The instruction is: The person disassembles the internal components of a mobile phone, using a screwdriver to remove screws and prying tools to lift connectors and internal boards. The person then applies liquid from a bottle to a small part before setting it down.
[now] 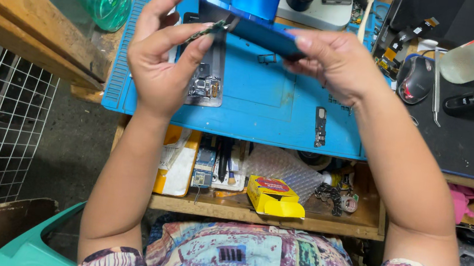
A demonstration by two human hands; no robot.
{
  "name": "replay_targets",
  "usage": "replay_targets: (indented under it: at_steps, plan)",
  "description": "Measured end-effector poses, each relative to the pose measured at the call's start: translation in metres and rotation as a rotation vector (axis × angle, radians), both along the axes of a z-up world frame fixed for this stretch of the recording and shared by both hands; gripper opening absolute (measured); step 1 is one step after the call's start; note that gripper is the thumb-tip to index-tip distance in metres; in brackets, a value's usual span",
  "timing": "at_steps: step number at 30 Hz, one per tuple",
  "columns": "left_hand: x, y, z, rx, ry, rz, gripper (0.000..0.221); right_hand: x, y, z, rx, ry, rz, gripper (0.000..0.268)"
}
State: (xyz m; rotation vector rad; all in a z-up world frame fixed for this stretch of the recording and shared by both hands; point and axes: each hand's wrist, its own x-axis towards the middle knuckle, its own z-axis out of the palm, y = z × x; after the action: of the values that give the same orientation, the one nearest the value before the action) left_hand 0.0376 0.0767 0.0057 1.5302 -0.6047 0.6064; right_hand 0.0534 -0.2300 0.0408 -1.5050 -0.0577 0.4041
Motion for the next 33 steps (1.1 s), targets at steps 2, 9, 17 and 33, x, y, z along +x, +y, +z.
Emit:
replay_targets:
  at_steps: [2,9,17,33]
  plan:
    - [0.004,-0.001,-0.005,-0.013,0.072,-0.059,0.018,0.004,0.002,0.011,0.013,-0.024,0.017,0.046]
    - [0.02,0.002,-0.02,-0.075,0.159,-0.135,0.015,0.014,0.017,0.026,-0.018,-0.015,0.029,0.051]
    - [0.03,0.006,-0.031,-0.224,0.161,-0.248,0.015,-0.01,0.036,0.016,0.071,0.1,0.027,0.061]
    - [0.019,-0.011,-0.018,0.327,0.343,0.001,0.019,-0.068,0.069,-0.045,0.133,0.3,0.174,0.037]
